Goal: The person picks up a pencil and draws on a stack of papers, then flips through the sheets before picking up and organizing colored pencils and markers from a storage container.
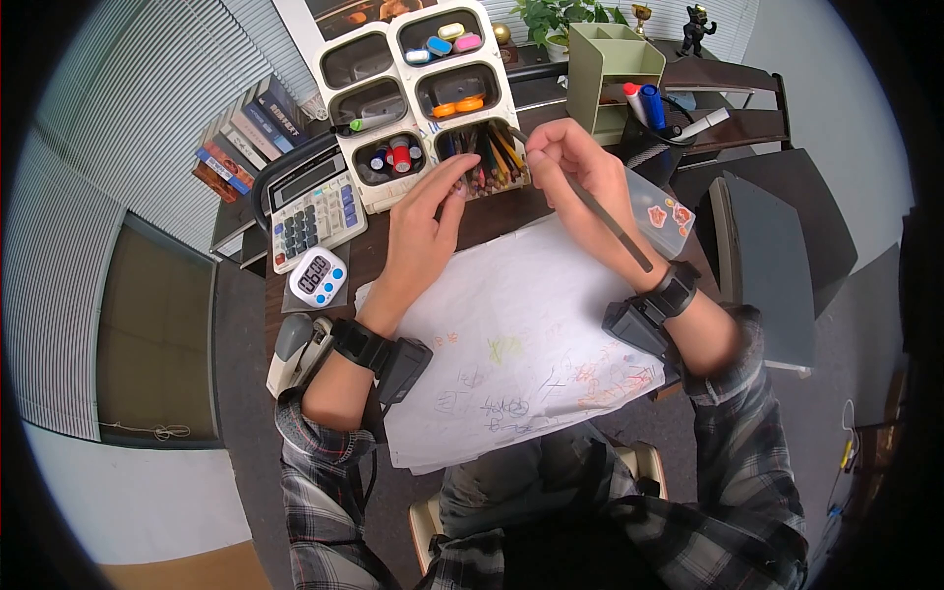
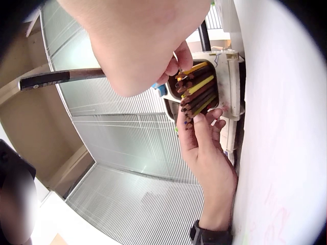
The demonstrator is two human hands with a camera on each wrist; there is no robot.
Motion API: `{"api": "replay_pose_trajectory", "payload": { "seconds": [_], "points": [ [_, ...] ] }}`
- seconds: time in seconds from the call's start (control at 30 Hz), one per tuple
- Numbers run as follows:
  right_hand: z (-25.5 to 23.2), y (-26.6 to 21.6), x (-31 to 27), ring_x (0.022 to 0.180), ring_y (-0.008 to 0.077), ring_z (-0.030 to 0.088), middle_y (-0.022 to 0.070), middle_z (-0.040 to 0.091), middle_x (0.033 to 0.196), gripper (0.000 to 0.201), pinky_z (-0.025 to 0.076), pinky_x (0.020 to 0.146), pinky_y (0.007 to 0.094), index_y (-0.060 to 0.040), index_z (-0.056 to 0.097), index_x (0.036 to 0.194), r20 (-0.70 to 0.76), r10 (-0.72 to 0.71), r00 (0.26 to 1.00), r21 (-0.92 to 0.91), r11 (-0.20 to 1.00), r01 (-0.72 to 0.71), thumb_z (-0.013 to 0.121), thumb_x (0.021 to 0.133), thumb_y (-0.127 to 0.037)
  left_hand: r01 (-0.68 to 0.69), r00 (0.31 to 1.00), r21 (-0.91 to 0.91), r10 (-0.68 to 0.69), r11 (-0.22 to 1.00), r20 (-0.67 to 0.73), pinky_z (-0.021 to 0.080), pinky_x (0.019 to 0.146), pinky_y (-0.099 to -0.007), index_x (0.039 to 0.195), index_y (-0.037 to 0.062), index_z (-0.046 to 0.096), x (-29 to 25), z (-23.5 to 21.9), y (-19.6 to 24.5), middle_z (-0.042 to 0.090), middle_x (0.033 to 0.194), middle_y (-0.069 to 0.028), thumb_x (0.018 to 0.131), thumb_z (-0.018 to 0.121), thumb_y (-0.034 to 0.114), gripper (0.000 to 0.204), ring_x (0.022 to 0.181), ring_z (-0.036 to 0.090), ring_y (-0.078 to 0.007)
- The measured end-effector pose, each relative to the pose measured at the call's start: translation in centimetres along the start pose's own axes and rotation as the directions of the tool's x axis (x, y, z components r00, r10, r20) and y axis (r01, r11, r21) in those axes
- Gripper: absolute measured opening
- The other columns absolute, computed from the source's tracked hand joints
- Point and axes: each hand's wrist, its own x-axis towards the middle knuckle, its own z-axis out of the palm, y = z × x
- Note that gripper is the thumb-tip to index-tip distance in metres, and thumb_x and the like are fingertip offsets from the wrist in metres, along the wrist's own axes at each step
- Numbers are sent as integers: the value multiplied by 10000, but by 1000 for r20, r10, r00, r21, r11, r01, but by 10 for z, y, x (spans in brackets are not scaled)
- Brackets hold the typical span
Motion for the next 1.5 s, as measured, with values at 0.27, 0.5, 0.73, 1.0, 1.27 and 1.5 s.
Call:
{"api": "replay_pose_trajectory", "payload": {
  "seconds": [0.27,0.5,0.73,1.0,1.27,1.5],
  "points": [
    [1,2,0,647,143,557,79,610,765,129,456,604,277,-29,653,1036,43,-181,983,-140,973,185,625,940,-110,64,997,-83,-62,994,35,529,794,-289,1288,64,626,-4,4,2,686,1168,-122,949,570,8,347,847,688,-147],
    [1,-4,-1,645,158,577,80,620,756,164,466,613,298,-32,646,1061,54,-53,997,-121,991,59,615,950,-150,-50,999,-49,50,998,-1,523,782,-266,1271,56,635,-3,4,4,662,1233,-124,861,662,-23,419,806,660,-132],
    [1,2,-1,595,155,528,61,585,675,135,434,576,299,-45,621,1024,13,-59,998,-132,989,60,623,937,-149,-80,996,-9,79,997,-39,535,734,-259,1223,37,663,-4,6,5,671,1234,-119,778,784,9,462,719,643,-105],
    [-2,-1,1,655,176,561,77,611,807,143,447,596,307,-45,679,1034,43,-217,975,-209,953,221,645,928,-134,-106,988,47,110,993,-109,537,670,-243,1133,29,710,-6,7,8,704,1156,-116,776,803,31,370,670,636,-98],
    [2,5,-1,630,170,569,66,604,736,138,452,587,294,-24,620,1018,10,-112,994,-80,990,113,639,919,-118,-190,967,115,206,975,-150,531,642,-238,1077,22,716,-7,7,11,729,1066,-105,794,780,6,291,645,630,-105],
    [-2,0,0,626,172,555,58,598,728,134,451,584,297,-34,617,999,49,-142,989,-206,967,150,663,898,-109,-261,946,99,274,960,-171,568,586,-255,1040,5,689,-6,8,13,721,1074,-110,820,753,-4,229,665,698,-149]
  ]
}}
